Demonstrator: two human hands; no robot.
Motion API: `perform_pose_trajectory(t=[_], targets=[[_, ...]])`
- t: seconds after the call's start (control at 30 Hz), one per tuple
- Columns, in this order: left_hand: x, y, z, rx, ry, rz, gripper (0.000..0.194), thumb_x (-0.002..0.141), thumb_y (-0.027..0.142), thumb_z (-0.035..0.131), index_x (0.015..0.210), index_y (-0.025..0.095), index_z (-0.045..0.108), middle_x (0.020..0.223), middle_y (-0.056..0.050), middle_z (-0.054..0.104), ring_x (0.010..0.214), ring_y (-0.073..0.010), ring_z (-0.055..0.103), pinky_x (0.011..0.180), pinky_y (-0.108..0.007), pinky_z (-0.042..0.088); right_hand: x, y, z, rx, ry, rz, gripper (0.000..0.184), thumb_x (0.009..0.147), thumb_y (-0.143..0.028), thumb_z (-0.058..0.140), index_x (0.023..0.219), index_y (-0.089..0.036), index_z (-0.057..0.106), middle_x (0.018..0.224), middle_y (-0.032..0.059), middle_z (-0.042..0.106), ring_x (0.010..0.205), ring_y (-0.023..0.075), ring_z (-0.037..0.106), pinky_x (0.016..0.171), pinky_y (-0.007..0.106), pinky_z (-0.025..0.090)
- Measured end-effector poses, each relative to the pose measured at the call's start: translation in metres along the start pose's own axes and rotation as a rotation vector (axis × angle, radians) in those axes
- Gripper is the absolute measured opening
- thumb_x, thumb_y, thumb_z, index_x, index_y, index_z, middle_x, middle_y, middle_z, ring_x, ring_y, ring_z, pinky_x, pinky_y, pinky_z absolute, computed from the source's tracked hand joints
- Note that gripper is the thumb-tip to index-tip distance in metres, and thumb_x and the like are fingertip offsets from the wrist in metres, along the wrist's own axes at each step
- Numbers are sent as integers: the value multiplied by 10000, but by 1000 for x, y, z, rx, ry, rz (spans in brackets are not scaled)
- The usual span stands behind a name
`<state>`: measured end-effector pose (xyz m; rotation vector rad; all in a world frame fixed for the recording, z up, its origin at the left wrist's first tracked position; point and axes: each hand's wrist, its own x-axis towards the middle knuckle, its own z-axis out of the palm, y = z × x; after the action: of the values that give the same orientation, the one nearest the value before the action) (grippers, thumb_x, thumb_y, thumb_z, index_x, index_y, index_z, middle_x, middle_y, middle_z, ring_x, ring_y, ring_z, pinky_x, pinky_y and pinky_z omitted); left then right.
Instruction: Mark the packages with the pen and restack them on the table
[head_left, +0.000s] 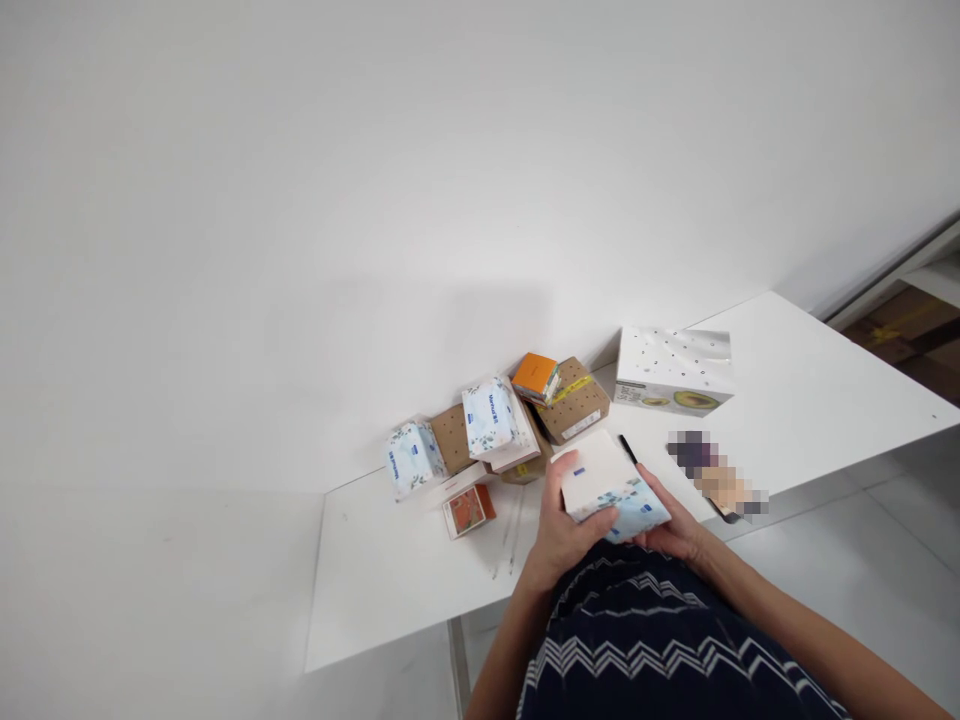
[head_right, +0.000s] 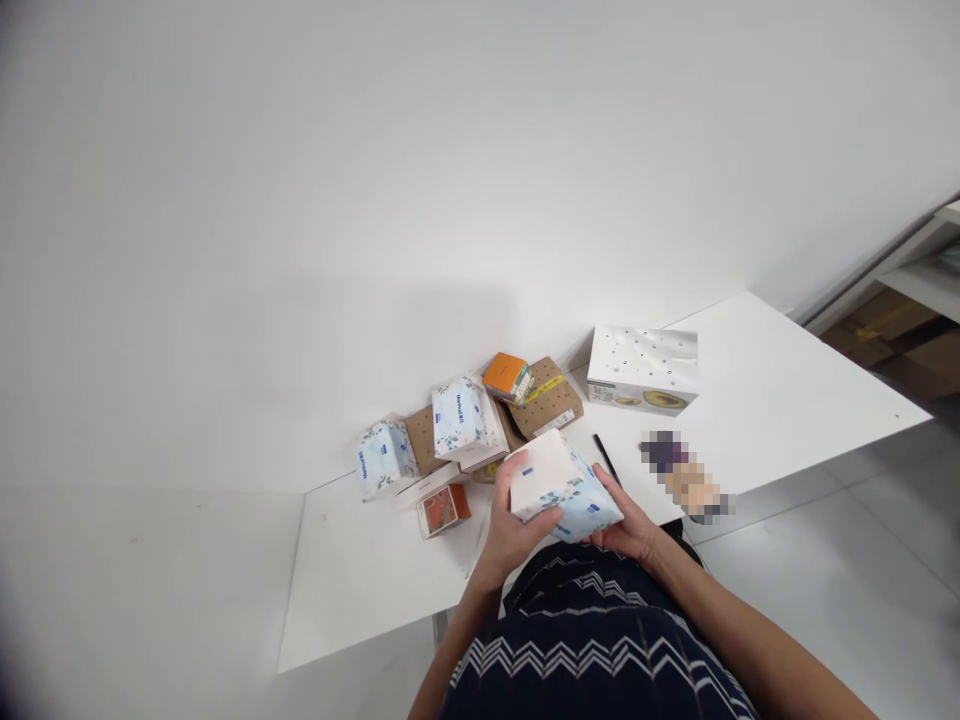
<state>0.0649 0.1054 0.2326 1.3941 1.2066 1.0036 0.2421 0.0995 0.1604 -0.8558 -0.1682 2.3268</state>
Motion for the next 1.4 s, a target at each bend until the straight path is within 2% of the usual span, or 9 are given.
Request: perform_pose_trajectory(t=[0.1,0.2,0.33,0.47,0.6,0.83,1.0,1.17,1.4], targets=[[-3,-4,2,35,89,13,632,678,396,764,1217,228,480,1197,-75,522,1091,-246,533,952,-400,444,6,0,-11,-172,50,-54,695,769,-769,422,1136,-209,607,913,102,730,823,254,678,732,381,514],[-3,-17,2,133,174,66,580,693,353,755,1192,216,494,1155,-78,529,1051,-235,546,921,-387,458,19,-8,-37,-699,360,-210,627,850,-709,310,1075,-208,613,962,102,705,798,226,673,686,342,518],[-1,-43,4,320,260,179,535,708,298,749,1179,210,512,1096,-84,515,1040,-240,548,920,-414,465,40,-24,-76,-1237,719,-256,385,850,-489,509,1044,-166,585,975,138,658,856,267,655,753,372,483],[5,-75,11,439,249,240,465,713,245,736,1143,220,560,1155,-100,470,1114,-266,524,958,-453,455,61,-27,-99,-1438,826,-208,314,830,-331,579,1062,-119,575,1083,213,594,978,342,626,817,422,431],[7,-110,18,481,127,137,452,694,186,728,1119,219,578,1177,-95,452,1135,-259,520,1001,-447,441,75,-18,-105,-1516,854,-140,215,832,-223,555,1002,-97,594,1116,242,573,963,345,640,788,419,429],[-5,-137,6,492,105,7,634,635,132,718,1227,209,506,1280,-135,409,1230,-293,456,1058,-468,387,74,-18,-109,-1357,864,-167,45,751,-183,574,736,-164,611,808,119,667,846,260,644,705,325,426],[-11,-137,-2,450,119,-66,649,617,148,728,1228,197,518,1306,-149,402,1245,-304,456,1054,-464,399,58,-21,-97,-1005,819,-335,168,726,-341,582,633,-215,520,517,17,561,527,186,556,531,303,386],[-6,-142,-2,419,110,-67,614,638,151,729,1215,227,532,1264,-115,443,1179,-273,505,1040,-460,419,38,-23,-65,-593,662,-516,281,690,-491,583,645,-235,475,594,28,608,481,148,521,456,290,389],[16,-140,15,435,-12,53,538,684,137,694,1194,243,560,1348,-104,332,1292,-291,406,1085,-461,367,16,-36,-18,-190,396,-694,103,692,-291,625,749,-241,555,632,8,668,524,152,580,487,276,409]])
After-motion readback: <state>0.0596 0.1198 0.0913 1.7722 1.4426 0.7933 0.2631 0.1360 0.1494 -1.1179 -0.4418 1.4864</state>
